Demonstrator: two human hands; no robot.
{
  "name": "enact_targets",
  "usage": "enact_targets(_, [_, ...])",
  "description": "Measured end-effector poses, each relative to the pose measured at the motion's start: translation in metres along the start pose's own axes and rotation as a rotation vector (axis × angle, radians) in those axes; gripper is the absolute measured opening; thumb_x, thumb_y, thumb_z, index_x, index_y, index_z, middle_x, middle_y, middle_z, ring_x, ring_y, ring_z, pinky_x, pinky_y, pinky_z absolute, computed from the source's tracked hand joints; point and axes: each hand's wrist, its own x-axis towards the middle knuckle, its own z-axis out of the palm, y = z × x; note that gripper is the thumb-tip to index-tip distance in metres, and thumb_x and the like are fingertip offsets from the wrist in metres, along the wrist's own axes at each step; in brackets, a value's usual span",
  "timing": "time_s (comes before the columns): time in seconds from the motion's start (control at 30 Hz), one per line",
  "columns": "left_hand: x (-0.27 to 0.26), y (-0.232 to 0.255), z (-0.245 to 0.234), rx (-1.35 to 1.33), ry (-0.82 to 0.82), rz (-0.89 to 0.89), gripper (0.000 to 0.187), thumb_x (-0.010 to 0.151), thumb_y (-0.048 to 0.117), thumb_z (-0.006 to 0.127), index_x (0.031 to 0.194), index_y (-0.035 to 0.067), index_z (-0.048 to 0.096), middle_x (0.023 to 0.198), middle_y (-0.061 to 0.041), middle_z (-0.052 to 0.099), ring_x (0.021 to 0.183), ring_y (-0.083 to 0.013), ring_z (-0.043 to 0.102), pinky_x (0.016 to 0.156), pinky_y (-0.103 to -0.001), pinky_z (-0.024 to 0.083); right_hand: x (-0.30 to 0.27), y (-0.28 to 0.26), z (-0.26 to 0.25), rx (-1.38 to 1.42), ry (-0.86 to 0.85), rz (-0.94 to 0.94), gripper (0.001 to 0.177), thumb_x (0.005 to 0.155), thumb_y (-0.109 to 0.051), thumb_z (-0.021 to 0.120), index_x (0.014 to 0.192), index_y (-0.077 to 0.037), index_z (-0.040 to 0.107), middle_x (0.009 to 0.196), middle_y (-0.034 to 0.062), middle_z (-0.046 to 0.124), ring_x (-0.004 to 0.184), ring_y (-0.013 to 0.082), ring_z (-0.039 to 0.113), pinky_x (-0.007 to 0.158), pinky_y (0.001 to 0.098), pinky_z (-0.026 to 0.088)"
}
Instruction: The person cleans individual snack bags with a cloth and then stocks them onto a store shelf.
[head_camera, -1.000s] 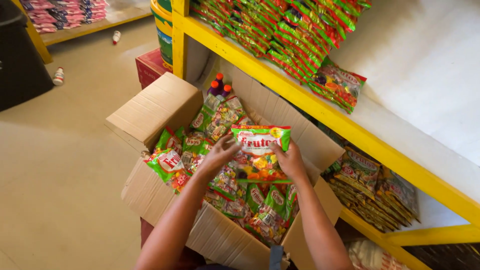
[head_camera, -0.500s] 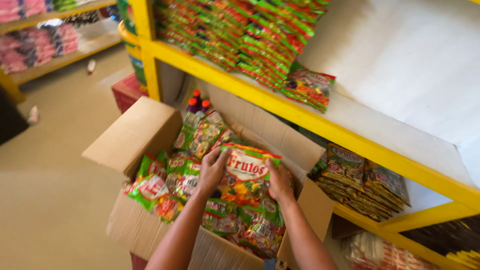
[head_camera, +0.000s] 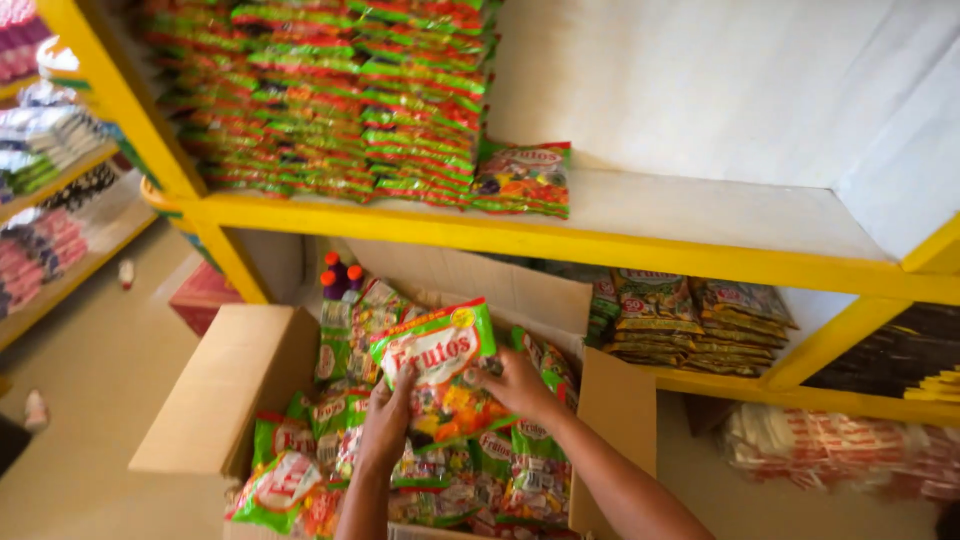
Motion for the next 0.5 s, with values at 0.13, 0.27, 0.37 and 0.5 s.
enact_targets(0.13, [0.003, 0.011, 0.006, 0.331, 0.178, -0.117, 0.046, 0.106, 0.045, 0.052, 0.141, 0.015, 0.055, 0.124, 0.002, 0.067, 0.103, -0.0084, 0.066, 0.082, -0.022, 0.051, 0.004, -0.020, -0.008, -0.180, 0.044, -0.042, 0.036, 0.096, -0.032, 0.072, 0.117, -0.003, 0.069, 0.099, 0.0150, 0.079, 0.090, 0.0250, 0.076, 0.078, 0.0409, 0.057])
enact_targets(0.27, [0.013, -0.017, 0.001, -0.144, -0.063, -0.120, 0.044, 0.097, 0.028, 0.067, 0.130, -0.002, 0.060, 0.118, -0.017, 0.070, 0.097, -0.0205, 0.071, 0.081, -0.033, 0.059, 0.002, 0.019, -0.003, -0.256, 0.042, 0.102, 0.035, 0.101, -0.033, 0.069, 0.118, -0.003, 0.069, 0.099, 0.0166, 0.076, 0.090, 0.0282, 0.072, 0.079, 0.0436, 0.055])
enact_targets(0.37, [0.020, 0.005, 0.013, -0.066, -0.133, -0.081, 0.047, 0.093, 0.021, 0.071, 0.134, 0.002, 0.058, 0.116, -0.017, 0.071, 0.092, -0.0238, 0.070, 0.072, -0.036, 0.053, 0.014, 0.027, -0.015, -0.135, 0.061, 0.073, 0.036, 0.100, -0.031, 0.068, 0.122, -0.002, 0.067, 0.106, 0.0165, 0.074, 0.097, 0.0285, 0.069, 0.084, 0.0446, 0.054])
enact_targets(0.5, [0.026, 0.032, 0.051, -0.013, -0.203, 0.101, 0.054, 0.093, 0.013, 0.072, 0.140, -0.002, 0.052, 0.119, -0.014, 0.072, 0.102, -0.0195, 0.071, 0.086, -0.033, 0.060, 0.015, 0.013, -0.024, -0.024, 0.096, 0.115, 0.044, 0.101, -0.034, 0.061, 0.132, -0.004, 0.057, 0.115, 0.0155, 0.070, 0.106, 0.0267, 0.065, 0.091, 0.0429, 0.053])
